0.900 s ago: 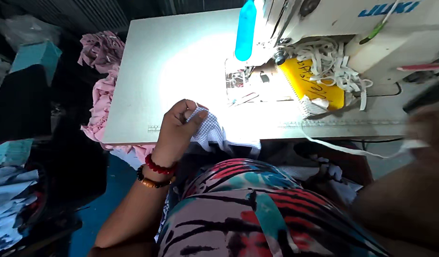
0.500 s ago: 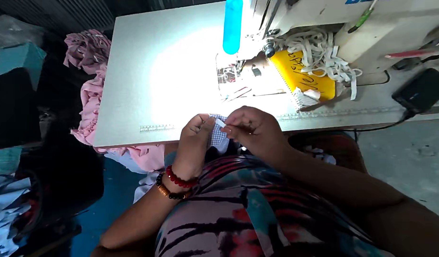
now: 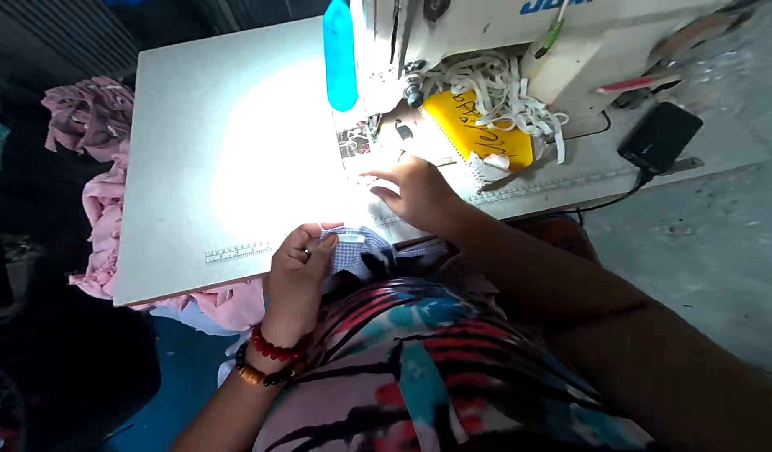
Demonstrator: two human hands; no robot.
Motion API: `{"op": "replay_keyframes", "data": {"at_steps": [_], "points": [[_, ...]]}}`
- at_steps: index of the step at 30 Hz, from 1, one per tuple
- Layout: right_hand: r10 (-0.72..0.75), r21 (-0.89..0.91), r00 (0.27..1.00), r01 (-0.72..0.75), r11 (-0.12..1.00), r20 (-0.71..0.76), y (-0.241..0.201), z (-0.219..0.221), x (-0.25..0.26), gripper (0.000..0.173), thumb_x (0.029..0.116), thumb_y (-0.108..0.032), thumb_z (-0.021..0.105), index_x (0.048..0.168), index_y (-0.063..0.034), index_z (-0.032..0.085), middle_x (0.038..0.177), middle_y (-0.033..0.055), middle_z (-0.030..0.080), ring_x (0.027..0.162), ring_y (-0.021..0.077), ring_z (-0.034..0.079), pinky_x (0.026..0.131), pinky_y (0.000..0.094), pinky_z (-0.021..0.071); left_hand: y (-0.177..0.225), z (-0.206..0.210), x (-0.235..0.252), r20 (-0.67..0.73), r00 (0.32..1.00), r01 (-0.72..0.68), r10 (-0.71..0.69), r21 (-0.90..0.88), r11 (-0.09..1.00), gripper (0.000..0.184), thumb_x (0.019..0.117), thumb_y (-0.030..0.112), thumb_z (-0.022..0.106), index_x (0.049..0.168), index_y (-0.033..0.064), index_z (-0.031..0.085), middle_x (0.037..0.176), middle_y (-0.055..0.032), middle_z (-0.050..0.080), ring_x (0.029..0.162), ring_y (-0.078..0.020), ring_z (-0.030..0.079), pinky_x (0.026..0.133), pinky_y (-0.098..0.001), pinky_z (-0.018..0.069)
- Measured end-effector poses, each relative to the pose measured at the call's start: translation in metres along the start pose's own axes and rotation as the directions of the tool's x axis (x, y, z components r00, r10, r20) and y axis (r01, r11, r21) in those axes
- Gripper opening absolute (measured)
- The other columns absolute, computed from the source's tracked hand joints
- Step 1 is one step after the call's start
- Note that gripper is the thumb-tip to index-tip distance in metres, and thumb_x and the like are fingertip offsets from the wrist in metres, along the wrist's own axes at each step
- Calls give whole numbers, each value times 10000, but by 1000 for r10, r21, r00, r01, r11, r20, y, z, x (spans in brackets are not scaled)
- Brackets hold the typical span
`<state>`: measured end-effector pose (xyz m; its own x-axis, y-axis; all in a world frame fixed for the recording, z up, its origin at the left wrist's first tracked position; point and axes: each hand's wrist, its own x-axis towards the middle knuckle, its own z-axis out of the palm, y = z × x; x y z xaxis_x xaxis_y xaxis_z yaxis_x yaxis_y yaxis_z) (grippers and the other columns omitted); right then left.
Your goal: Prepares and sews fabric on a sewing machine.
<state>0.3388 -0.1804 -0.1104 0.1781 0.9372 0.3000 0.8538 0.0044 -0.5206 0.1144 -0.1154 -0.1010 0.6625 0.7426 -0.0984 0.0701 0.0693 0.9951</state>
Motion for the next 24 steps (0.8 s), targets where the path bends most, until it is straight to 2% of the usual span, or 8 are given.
{"op": "replay_keyframes", "data": {"at_steps": [3, 6, 9, 11, 15, 18, 20, 24], "points": [[-57, -344, 988, 103, 933, 142, 31, 17, 11, 352, 1011, -28, 521, 1320, -82, 680, 1228, 193, 694, 1188, 374, 648, 1004, 535, 516, 3, -2, 0, 4, 1000, -31, 31, 48, 998, 152, 1005, 64, 585, 1092, 149, 677, 754, 81, 646, 632, 0, 589, 605, -173, 518], [-210, -477, 974, 223, 850, 82, 40, 25, 5, 206, 965, 27, 541, 1055, 9, 726, 936, 193, 707, 930, 362, 710, 786, 496, 580, 4, -2, 0, 18, 1000, -26, 26, 27, 999, 171, 1007, 64, 579, 1111, 145, 688, 699, 89, 608, 596, 2, 563, 590, -166, 508], [-143, -527, 987, 86, 845, -68, 40, 8, -8, 123, 914, 60, 581, 895, 65, 702, 854, 226, 693, 814, 391, 710, 654, 505, 562, 7, -2, 1, 23, 1000, 20, -20, 10, 1000, 133, 1016, 56, 569, 1095, 142, 632, 744, 75, 658, 648, -8, 627, 628, -185, 552], [3, -543, 971, -135, 829, -237, 47, -17, -14, 152, 937, 65, 574, 995, 78, 714, 943, 258, 719, 881, 433, 721, 697, 536, 581, 8, -2, 3, 18, 999, 39, -39, 10, 999, 112, 1022, 63, 571, 1094, 134, 619, 753, 66, 650, 657, -14, 624, 627, -192, 548], [354, -507, 914, -406, 761, -199, 84, -65, -19, 314, 1019, 13, 457, 1264, 64, 647, 1245, 346, 639, 1224, 557, 573, 995, 699, 448, 13, 0, 5, 55, 997, 47, -51, 64, 997, 91, 1034, 96, 581, 1119, 126, 567, 756, 54, 651, 650, -16, 630, 600, -185, 536], [250, -223, 928, -314, 923, -276, 51, -58, -26, 345, 1039, -150, 516, 1274, 61, 653, 1278, 282, 651, 1234, 438, 605, 1053, 573, 464, 16, 5, 7, 93, 995, 30, -39, 89, 996, 93, 1037, 89, 577, 1122, 121, 553, 735, 53, 642, 627, -12, 618, 579, -175, 520], [163, 175, 969, -130, 976, -186, 9, -34, -31, 351, 996, -170, 626, 1260, 61, 626, 1163, 173, 705, 1108, 232, 681, 994, 390, 547, 17, 10, 6, 122, 993, -3, -10, 105, 994, 111, 1036, 86, 580, 1137, 123, 552, 756, 53, 658, 627, -2, 623, 574, -159, 521], [169, 703, 968, -249, 666, 183, -39, 1, -39, 183, 986, -182, 644, 1111, -56, 600, 856, -13, 660, 756, 17, 631, 694, 197, 543, 19, 10, 5, 150, 984, -119, 90, 192, 974, 145, 1030, 79, 583, 1159, 125, 535, 786, 73, 661, 638, 18, 617, 577, -143, 516]]}}
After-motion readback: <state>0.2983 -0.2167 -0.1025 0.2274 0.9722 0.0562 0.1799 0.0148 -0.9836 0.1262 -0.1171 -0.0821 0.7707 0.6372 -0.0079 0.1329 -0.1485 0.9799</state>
